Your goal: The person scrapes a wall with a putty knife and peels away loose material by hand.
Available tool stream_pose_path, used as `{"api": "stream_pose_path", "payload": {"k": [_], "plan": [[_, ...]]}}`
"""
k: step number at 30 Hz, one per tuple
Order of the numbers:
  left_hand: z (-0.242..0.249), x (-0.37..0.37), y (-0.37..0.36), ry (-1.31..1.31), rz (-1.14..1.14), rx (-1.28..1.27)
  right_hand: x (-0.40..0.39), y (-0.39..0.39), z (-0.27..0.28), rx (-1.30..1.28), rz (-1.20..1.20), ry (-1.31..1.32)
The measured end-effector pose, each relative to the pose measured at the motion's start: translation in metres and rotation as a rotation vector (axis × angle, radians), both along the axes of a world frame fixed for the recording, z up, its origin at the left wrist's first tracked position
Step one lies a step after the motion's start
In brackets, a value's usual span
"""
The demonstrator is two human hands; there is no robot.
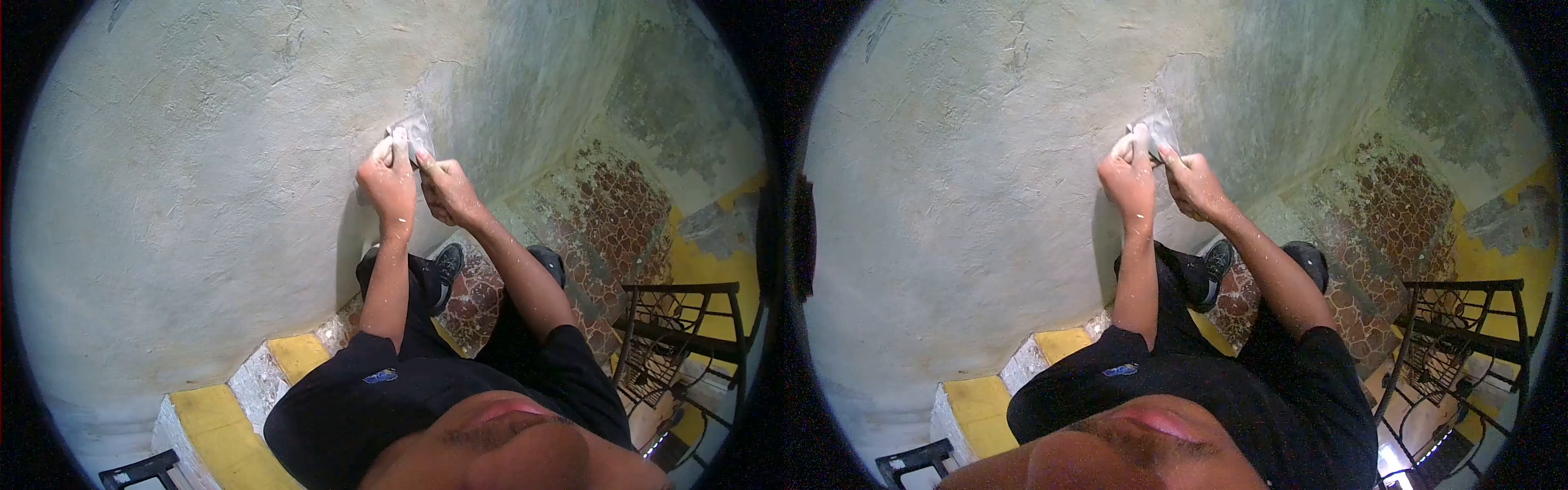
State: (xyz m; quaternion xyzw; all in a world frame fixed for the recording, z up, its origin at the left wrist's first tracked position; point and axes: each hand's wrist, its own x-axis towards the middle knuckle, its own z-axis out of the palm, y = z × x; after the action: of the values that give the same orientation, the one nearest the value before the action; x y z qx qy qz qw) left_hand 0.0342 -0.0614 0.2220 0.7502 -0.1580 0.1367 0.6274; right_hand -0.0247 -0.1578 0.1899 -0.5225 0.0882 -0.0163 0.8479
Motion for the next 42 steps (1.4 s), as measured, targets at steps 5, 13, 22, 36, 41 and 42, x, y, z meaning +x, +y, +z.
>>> {"api": "stream_pose_path", "payload": {"k": [5, 13, 22, 36, 41, 42], "plan": [[0.031, 0.000, -0.004, -0.056, 0.083, 0.138, 0.010, 0.009, 0.014, 0.149, 0.017, -0.023], [0.003, -0.007, -0.003, -0.010, -0.003, 0.094, 0.007, -0.004, -0.019, -0.026, -0.015, -0.021], [-0.041, -0.015, 0.008, 0.104, -0.012, -0.132, -0.006, 0.010, -0.052, -0.142, -0.013, 0.101], [-0.025, -0.010, 0.000, -0.017, 0.116, 0.042, -0.001, 0.013, -0.028, -0.018, -0.057, 0.110], [-0.020, -0.011, -0.006, 0.026, 0.142, -0.002, -0.002, 0.017, -0.025, -0.037, -0.085, 0.127], [-0.016, -0.012, -0.007, -0.021, 0.152, 0.029, 0.000, 0.019, -0.024, -0.032, -0.082, 0.124]]}}
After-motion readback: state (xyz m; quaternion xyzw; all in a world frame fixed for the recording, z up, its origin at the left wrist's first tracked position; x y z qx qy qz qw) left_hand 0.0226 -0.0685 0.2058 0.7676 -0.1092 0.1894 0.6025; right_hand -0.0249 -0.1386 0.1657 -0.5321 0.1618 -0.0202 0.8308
